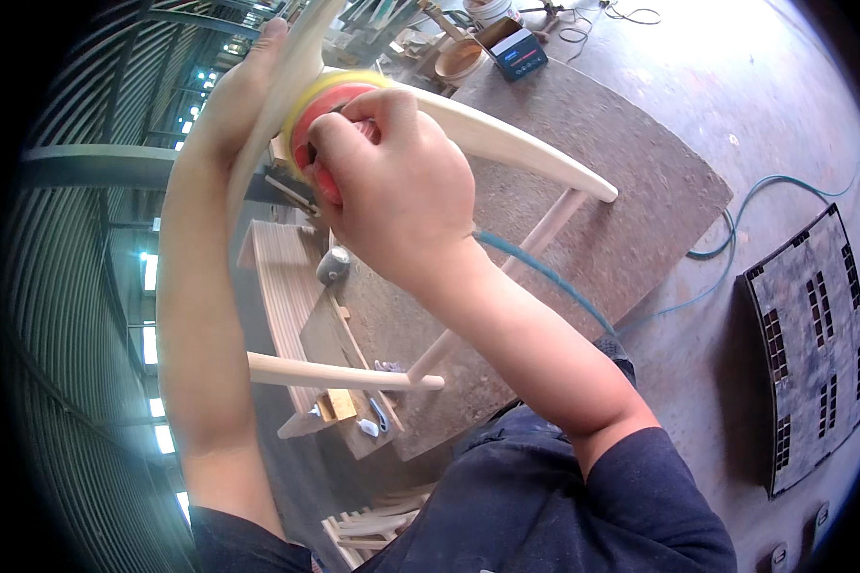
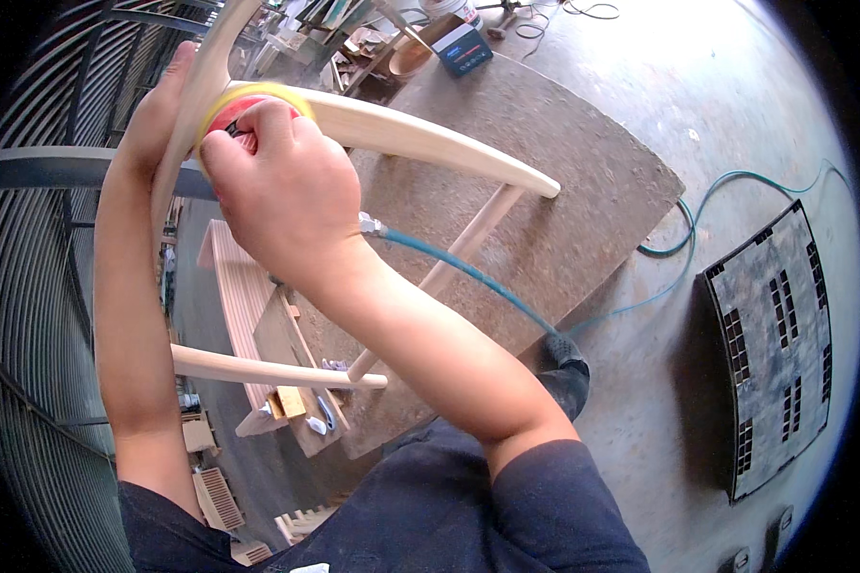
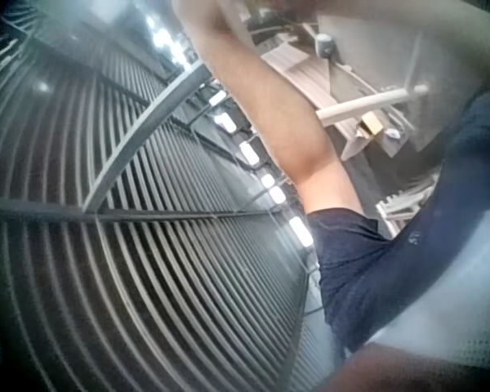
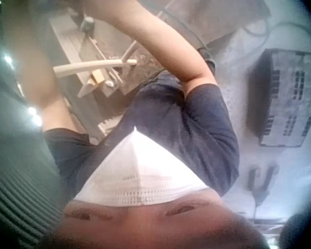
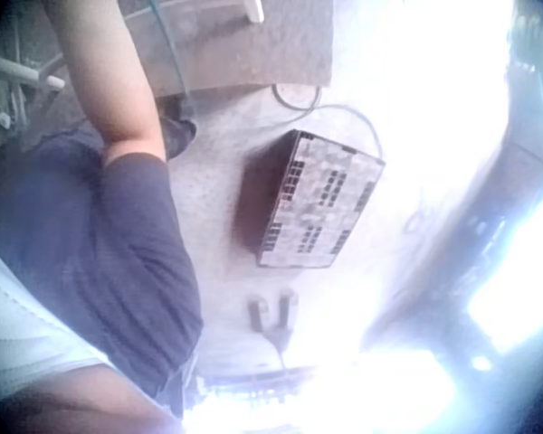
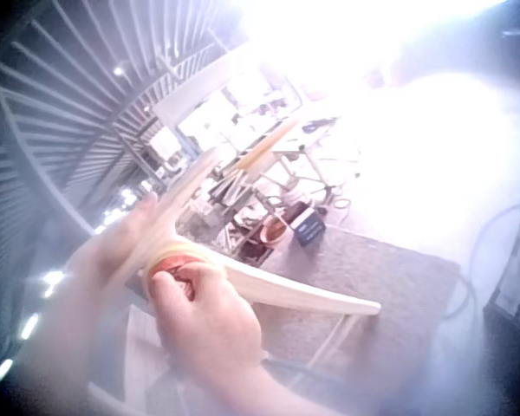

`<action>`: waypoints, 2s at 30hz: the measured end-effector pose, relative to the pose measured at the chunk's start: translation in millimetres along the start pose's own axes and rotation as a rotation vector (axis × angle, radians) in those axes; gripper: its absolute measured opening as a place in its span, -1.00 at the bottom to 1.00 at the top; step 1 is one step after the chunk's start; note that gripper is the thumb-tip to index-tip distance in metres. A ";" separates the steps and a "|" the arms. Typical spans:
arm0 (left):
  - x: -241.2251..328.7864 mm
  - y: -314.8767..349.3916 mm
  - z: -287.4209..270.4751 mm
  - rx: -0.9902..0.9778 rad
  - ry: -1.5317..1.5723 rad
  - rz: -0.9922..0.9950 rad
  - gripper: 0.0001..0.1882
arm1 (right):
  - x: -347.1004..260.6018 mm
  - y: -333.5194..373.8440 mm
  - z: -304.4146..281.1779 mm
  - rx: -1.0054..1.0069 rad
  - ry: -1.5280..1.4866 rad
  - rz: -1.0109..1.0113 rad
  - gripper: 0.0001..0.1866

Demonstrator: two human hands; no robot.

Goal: The person uses a handheld orbital sander to smooth the surfaces of wooden chair frames. They pick up a chair frame from a stack, sand multiple legs and rails, then place the frame on the floor. The person repeats this process with another chair frame.

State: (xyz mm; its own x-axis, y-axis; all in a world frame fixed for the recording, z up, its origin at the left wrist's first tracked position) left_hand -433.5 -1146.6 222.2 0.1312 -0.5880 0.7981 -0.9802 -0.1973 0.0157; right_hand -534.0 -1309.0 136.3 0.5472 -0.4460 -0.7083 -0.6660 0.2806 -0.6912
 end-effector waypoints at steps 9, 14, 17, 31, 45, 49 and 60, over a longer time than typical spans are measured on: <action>10.9 17.0 14.0 -0.085 -0.095 0.023 -0.30 | 31.9 -31.7 -17.2 -0.010 0.030 0.049 -0.66; 9.0 13.9 20.1 -0.455 0.295 -0.122 -0.34 | 51.4 -98.5 -27.0 -0.033 -0.090 -0.102 -0.83; 18.0 25.9 9.6 0.107 -0.165 0.034 -0.37 | 78.8 -108.5 3.7 -0.599 -0.212 0.309 -0.74; -18.6 -9.3 -20.8 -0.078 0.041 -0.028 -0.32 | -34.0 24.7 7.6 -0.079 0.008 -0.228 -0.75; -4.3 -18.1 -20.2 -0.059 -0.274 0.187 -0.08 | -16.4 48.4 -18.2 -0.002 -0.152 -0.146 -0.61; -2.5 -16.1 -14.4 -0.069 -0.240 0.232 -0.08 | 11.5 21.2 -21.7 -0.002 -0.053 -0.074 -0.58; -24.5 85.7 -48.6 -0.261 -0.324 0.031 0.09 | 160.6 161.2 -60.8 -0.585 0.166 0.367 -0.38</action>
State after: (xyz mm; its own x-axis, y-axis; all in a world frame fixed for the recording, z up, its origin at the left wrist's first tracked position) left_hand -527.9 -1110.9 233.3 0.1003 -0.8153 0.5702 -0.9836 0.0049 0.1801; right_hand -584.2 -1387.0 -80.1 0.1820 -0.5467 -0.8173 -0.9810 -0.0439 -0.1890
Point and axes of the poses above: each hand's wrist, its own y-axis away from the middle knuckle, its own z-axis out of the palm, x = y × z, the point moved 9 cm from there along -y, towards the middle knuckle, and after that the axes turned 13 degrees about y, right-handed, at the moved point
